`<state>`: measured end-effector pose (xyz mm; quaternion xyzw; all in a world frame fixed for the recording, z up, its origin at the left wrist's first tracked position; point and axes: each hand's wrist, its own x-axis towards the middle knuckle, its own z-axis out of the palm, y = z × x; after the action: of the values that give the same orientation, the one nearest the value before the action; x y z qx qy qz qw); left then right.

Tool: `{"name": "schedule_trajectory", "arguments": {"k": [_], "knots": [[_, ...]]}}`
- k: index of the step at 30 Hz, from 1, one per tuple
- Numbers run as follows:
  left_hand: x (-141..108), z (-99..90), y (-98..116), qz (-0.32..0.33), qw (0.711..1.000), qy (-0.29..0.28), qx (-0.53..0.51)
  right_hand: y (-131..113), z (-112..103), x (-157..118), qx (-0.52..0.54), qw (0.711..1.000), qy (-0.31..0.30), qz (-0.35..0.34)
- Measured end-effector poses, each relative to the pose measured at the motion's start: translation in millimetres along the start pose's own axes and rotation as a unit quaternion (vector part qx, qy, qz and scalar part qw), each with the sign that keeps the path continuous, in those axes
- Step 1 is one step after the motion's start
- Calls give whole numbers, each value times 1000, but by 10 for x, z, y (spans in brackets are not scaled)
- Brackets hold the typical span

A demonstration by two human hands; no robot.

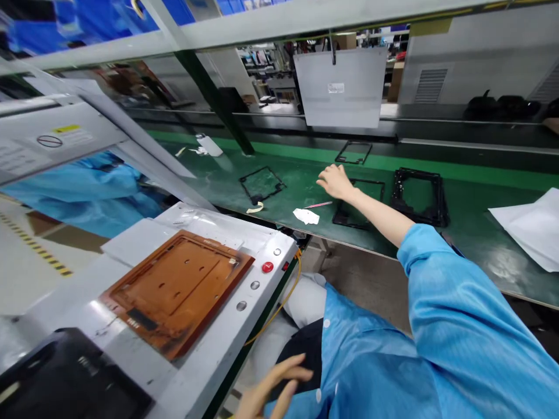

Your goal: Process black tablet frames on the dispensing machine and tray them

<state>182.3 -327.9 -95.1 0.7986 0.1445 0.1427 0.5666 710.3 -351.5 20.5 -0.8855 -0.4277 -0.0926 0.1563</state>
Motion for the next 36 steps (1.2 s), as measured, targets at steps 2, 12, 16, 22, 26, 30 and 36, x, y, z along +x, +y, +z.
{"name": "schedule_trajectory", "arguments": {"k": [2,12,16,22,26,30,36], "knots": [[58,342,-278,-88,990,-73,-80,-250,123,-301,19,995,-1,-96],[190,947,-1139,-270,936,3,-226,14,69,-1896,-59,998,16,15],[181,916,-1148,-268,933,4,-241,248,101,-2109,-27,998,1,52],[189,941,-1204,-261,930,19,-260,159,53,-2206,6,999,15,27],[173,941,-1208,-248,929,40,-271,120,-17,-2206,78,997,0,2],[151,924,-1218,-232,931,48,-278,65,-46,-2177,117,993,-20,8],[143,912,-1291,-226,931,56,-282,113,-390,-2136,158,986,55,3]]}}
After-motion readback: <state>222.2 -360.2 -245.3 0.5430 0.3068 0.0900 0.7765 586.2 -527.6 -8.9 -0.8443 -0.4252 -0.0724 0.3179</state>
